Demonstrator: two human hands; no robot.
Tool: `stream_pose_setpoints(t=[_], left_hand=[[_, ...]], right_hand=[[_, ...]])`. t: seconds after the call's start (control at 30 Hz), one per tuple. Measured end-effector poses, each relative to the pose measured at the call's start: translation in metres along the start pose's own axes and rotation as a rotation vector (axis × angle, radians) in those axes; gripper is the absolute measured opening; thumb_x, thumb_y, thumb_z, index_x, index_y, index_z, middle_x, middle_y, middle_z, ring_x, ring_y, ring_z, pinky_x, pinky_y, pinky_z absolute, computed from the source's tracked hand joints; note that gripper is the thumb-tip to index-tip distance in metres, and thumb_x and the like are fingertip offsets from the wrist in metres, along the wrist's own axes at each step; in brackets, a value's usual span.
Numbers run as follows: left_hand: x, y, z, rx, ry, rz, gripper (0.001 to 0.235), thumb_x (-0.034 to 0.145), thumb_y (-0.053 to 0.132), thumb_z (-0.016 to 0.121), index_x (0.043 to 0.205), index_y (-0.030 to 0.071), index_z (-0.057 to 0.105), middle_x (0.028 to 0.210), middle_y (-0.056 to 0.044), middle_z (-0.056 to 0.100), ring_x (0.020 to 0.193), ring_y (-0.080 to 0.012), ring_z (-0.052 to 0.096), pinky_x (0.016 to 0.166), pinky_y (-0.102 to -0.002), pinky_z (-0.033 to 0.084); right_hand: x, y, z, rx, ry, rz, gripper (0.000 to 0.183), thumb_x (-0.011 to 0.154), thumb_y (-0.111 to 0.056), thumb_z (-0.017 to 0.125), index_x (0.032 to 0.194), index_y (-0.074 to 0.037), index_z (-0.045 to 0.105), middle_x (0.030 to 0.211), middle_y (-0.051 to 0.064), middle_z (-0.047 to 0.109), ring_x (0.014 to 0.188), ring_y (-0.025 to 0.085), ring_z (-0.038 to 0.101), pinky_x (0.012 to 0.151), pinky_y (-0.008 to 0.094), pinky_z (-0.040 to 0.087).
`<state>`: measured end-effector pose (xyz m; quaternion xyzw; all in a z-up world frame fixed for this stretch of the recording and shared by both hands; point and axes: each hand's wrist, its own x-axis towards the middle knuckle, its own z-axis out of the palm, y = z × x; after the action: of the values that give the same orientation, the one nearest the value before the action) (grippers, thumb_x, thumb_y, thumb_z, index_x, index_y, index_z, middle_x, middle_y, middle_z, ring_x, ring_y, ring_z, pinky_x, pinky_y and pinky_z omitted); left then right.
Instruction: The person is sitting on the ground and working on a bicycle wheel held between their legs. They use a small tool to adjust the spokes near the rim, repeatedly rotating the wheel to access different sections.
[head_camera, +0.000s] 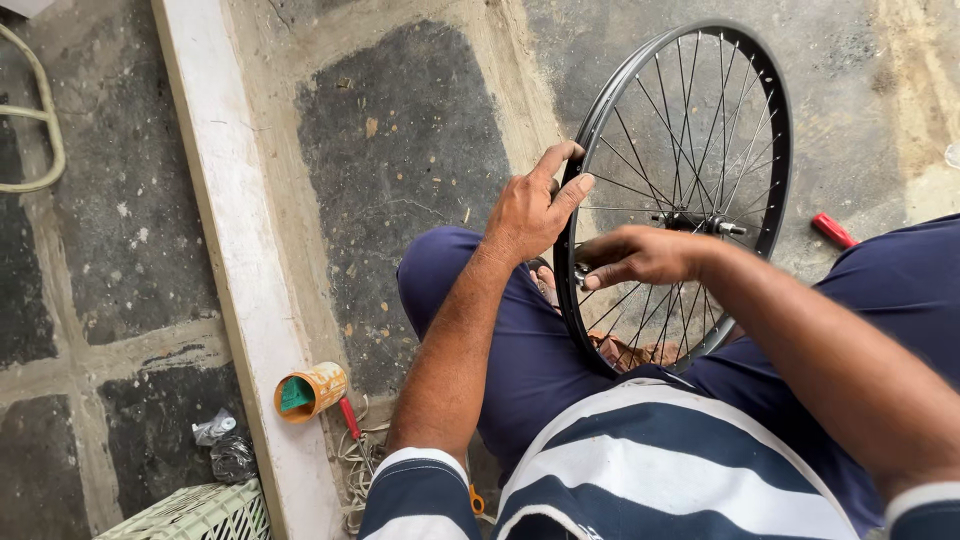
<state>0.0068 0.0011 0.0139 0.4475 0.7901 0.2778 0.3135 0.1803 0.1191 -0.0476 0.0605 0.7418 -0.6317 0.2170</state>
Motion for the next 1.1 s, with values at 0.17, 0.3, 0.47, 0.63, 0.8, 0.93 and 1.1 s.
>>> stream_pose_setpoints(t=[0.17, 0.3, 0.47, 0.63, 0.8, 0.93, 1.1], left_hand=[[0.002, -0.014, 0.009, -0.033, 0.009, 0.024, 0.052, 0.101, 0.055, 0.053, 0.141, 0.022, 0.050, 0.069, -0.006, 0.069, 0.070, -0.0228, 0.075, 0.067, -0.044, 0.057], [-0.001, -0.018, 0.015, 0.006, 0.134, 0.171, 0.050, 0.105, 0.052, 0.056, 0.143, 0.019, 0.053, 0.086, -0.013, 0.070, 0.084, -0.0374, 0.074, 0.074, -0.047, 0.056], [-0.001, -0.002, 0.005, -0.047, 0.008, 0.002, 0.054, 0.099, 0.051, 0.054, 0.142, 0.019, 0.049, 0.076, -0.015, 0.072, 0.075, -0.0345, 0.076, 0.071, -0.048, 0.057], [-0.003, -0.008, 0.005, -0.013, 0.098, 0.087, 0.050, 0.100, 0.045, 0.059, 0.140, 0.015, 0.052, 0.089, -0.022, 0.074, 0.087, -0.0454, 0.073, 0.076, -0.051, 0.056], [0.000, -0.017, 0.015, -0.033, 0.194, 0.227, 0.048, 0.103, 0.044, 0.059, 0.140, 0.015, 0.052, 0.102, -0.021, 0.075, 0.094, -0.0449, 0.072, 0.080, -0.050, 0.057], [-0.001, -0.018, 0.015, -0.136, 0.104, 0.194, 0.048, 0.102, 0.045, 0.059, 0.139, 0.015, 0.052, 0.091, -0.017, 0.077, 0.090, -0.0398, 0.077, 0.078, -0.047, 0.059], [-0.002, -0.013, 0.012, -0.126, 0.053, 0.135, 0.051, 0.102, 0.049, 0.057, 0.142, 0.018, 0.050, 0.077, -0.011, 0.075, 0.075, -0.0293, 0.080, 0.070, -0.042, 0.059]], right_hand=[[0.003, -0.014, 0.020, -0.580, 0.181, 0.089, 0.050, 0.085, -0.048, 0.076, 0.118, -0.011, 0.067, 0.106, 0.009, 0.074, 0.101, 0.027, 0.071, 0.090, 0.042, 0.054], [-0.020, -0.023, 0.054, -0.902, 0.698, -0.323, 0.022, 0.090, -0.029, 0.077, 0.096, -0.010, 0.067, 0.078, 0.009, 0.071, 0.075, 0.029, 0.071, 0.072, 0.045, 0.055], [0.000, -0.036, 0.023, -0.639, 0.172, 0.052, 0.028, 0.083, -0.040, 0.079, 0.102, -0.020, 0.071, 0.078, 0.007, 0.073, 0.078, 0.030, 0.071, 0.071, 0.046, 0.056], [0.002, -0.016, 0.043, -0.949, 0.335, -0.069, 0.026, 0.091, -0.035, 0.071, 0.100, -0.011, 0.069, 0.080, 0.013, 0.071, 0.078, 0.032, 0.071, 0.071, 0.047, 0.056], [0.004, 0.003, 0.068, -0.948, 0.522, -0.062, 0.022, 0.082, -0.029, 0.072, 0.094, -0.011, 0.071, 0.093, 0.008, 0.074, 0.093, 0.026, 0.071, 0.089, 0.043, 0.053], [0.006, -0.004, 0.020, -0.015, 0.011, 0.183, 0.054, 0.084, -0.033, 0.074, 0.129, -0.007, 0.067, 0.113, 0.010, 0.077, 0.102, 0.023, 0.072, 0.094, 0.041, 0.056], [0.002, -0.012, 0.002, 0.094, -0.094, 0.003, 0.057, 0.087, -0.039, 0.073, 0.133, -0.005, 0.065, 0.129, 0.013, 0.074, 0.122, 0.025, 0.066, 0.105, 0.040, 0.048]])
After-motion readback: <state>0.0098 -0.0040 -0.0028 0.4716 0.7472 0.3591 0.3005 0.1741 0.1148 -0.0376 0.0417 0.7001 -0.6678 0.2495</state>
